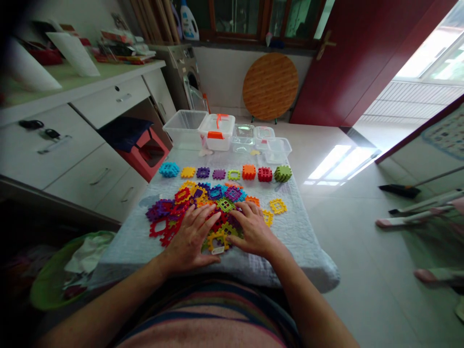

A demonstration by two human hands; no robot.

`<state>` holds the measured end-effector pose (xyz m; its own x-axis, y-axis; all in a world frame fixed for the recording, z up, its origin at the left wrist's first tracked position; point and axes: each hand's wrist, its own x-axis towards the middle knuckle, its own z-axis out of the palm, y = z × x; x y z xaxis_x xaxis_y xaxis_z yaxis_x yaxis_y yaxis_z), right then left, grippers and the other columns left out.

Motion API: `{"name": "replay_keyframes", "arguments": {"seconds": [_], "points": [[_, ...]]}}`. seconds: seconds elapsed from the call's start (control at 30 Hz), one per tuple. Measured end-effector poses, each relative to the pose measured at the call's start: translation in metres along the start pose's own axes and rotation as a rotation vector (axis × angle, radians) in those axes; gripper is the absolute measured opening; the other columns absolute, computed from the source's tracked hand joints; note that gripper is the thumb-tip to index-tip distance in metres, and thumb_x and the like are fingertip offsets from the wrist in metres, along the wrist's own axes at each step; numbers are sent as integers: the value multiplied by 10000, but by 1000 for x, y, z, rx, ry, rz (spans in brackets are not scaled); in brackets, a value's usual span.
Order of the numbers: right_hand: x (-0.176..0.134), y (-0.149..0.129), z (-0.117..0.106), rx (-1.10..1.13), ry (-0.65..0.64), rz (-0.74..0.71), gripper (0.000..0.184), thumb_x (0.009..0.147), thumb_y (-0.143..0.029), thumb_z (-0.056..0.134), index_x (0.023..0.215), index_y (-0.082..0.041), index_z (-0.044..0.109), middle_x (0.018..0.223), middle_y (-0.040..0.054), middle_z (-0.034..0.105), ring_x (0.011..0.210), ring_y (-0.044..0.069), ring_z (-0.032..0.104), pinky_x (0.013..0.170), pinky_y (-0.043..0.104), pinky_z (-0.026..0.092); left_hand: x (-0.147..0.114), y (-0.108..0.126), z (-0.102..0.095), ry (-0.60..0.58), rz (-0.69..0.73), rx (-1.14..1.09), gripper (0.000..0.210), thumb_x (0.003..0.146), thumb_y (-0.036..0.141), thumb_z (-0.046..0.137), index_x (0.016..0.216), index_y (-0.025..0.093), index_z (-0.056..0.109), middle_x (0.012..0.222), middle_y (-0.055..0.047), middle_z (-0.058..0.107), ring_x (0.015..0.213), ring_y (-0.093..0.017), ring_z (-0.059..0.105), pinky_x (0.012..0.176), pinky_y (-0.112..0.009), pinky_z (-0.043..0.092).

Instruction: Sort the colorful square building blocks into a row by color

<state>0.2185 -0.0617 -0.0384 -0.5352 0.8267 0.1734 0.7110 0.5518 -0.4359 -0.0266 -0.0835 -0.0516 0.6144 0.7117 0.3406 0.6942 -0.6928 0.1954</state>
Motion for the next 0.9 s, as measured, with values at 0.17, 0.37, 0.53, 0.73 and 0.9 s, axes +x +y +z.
{"name": "replay_keyframes", "arguments": {"seconds": [0.17,0.37,0.53,0.73,0.9], "points": [[-9,-1,6,-3,75,16,546,818,-462,702,1305,-245,582,1412,138,494,1309,359,390,1078,588,366,6,-3,3,35,-30,30,863,820,659,594,1490,156,385,1511,-205,434,1405,-374,356,1185,-588,160],[-14,-11,12,-6,66,14,672,757,-520,750,1348,-267,555,1447,140,465,1360,384,337,1103,615,332,9,-7,5,44,-39,60,800,839,621,601,1461,146,438,1491,-199,469,1385,-370,388,1193,-593,152],[-11,-11,23,-47,104,23,633,776,-541,733,1326,-275,566,1433,128,487,1360,383,335,1124,620,295,12,-11,8,82,-35,77,728,855,603,597,1423,160,490,1462,-186,506,1366,-360,419,1194,-596,170],[-2,-6,29,-76,165,47,557,800,-556,706,1260,-257,607,1404,142,501,1352,384,339,1127,613,289,20,-18,8,124,-64,106,610,872,542,609,1349,164,562,1408,-192,554,1328,-351,468,1170,-592,242],[-1,-7,30,-65,171,51,523,803,-484,713,1266,-264,610,1404,137,500,1350,386,343,1117,612,312,20,-16,5,143,-60,96,423,912,417,583,1265,189,628,1389,-175,574,1319,-335,485,1171,-601,250]]}}
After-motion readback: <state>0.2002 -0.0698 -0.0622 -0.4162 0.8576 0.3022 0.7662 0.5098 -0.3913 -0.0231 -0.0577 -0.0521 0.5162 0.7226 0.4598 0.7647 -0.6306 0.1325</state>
